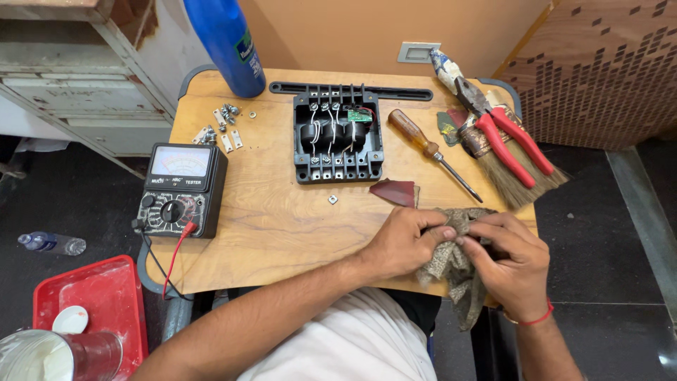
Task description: The person maintains an electrical component by sanding metal contacts with sandpaper and reassembling the parts into a black housing using a screwdriver while checking connections with a multimeter.
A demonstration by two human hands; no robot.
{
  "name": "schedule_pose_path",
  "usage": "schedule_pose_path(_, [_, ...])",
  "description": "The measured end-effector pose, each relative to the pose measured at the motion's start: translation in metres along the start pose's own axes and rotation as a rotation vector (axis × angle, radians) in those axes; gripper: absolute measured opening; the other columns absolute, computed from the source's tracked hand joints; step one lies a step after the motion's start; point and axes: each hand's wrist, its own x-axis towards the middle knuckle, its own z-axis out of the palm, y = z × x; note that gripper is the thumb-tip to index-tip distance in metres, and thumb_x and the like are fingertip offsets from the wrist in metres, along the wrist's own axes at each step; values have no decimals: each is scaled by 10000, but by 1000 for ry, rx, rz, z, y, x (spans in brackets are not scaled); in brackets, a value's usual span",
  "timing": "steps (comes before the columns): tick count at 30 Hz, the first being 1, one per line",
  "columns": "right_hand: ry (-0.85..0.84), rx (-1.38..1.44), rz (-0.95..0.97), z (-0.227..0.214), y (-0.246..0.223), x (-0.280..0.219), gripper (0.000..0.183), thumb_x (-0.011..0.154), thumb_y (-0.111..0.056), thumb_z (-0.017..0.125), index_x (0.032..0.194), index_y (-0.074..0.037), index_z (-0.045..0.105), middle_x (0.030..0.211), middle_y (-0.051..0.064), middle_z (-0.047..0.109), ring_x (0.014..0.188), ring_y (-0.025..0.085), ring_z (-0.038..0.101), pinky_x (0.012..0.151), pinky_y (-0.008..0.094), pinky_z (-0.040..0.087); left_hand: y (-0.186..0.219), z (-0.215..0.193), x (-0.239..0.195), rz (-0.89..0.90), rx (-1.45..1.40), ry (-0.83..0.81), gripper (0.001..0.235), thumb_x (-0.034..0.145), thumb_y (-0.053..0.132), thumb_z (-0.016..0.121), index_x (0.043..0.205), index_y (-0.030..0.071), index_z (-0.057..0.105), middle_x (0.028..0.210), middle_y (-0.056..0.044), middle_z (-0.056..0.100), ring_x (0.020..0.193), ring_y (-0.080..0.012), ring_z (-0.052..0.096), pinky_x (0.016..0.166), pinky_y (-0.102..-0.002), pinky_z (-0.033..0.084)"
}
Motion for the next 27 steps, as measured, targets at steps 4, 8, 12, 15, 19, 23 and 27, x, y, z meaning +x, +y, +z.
schedule_pose_path(4, [30, -107, -175, -4, 2, 2, 216, 786, -7, 829, 982, -26, 741, 975, 81, 720, 896, 172, 700, 786, 301, 538, -1, 5, 1, 48, -135, 44, 172, 986, 149, 695, 1017, -16, 737, 804, -69, 713, 718, -59, 610, 677, -276, 520])
schedule_pose_path(8, [54, -107, -131, -3, 4, -2, 217, 798, -9, 828, 998, -19, 744, 973, 93, 723, 886, 173, 705, 761, 288, 546, -5, 0, 6, 0, -419, 9, 159, 929, 139, 761, 977, -12, 755, 817, -25, 734, 733, -37, 615, 630, -227, 508])
schedule_pose_path(12, [52, -83, -90, -1, 6, -4, 221, 788, -21, 829, 985, 0, 731, 967, 109, 723, 859, 176, 707, 729, 282, 549, -6, 0, 4, -15, -513, 45, 197, 889, 148, 816, 820, 22, 680, 773, -17, 706, 693, -25, 605, 584, -195, 488])
schedule_pose_path(15, [43, -77, -131, -4, 6, -2, 197, 805, -31, 820, 974, -8, 720, 977, 104, 720, 901, 170, 713, 754, 268, 565, -5, 2, 4, 38, -445, 130, 332, 867, 158, 855, 748, 65, 558, 739, 19, 627, 693, -11, 539, 578, -193, 461])
schedule_pose_path(19, [58, -115, -66, -17, 5, 5, 143, 833, 18, 792, 964, -5, 738, 989, 113, 726, 903, 159, 716, 757, 245, 576, 1, 2, 2, -20, -302, 124, 383, 842, 194, 874, 754, 80, 519, 713, 13, 565, 652, -32, 488, 549, -221, 436])
schedule_pose_path(23, [93, 259, 16, -20, -5, 2, 181, 902, 60, 735, 1073, 17, 693, 1089, 117, 691, 970, 128, 714, 879, 229, 620, 10, -1, -5, -39, -156, 120, 243, 879, 228, 819, 896, 37, 670, 743, -13, 632, 654, -58, 544, 580, -251, 468])
schedule_pose_path(27, [23, 327, 46, -15, -16, 4, 221, 872, 77, 714, 1086, 29, 689, 1093, 132, 725, 979, 133, 726, 895, 248, 616, 15, -8, -14, 109, -19, 214, 212, 957, 202, 740, 1056, 15, 738, 898, -53, 707, 752, -114, 651, 680, -276, 537])
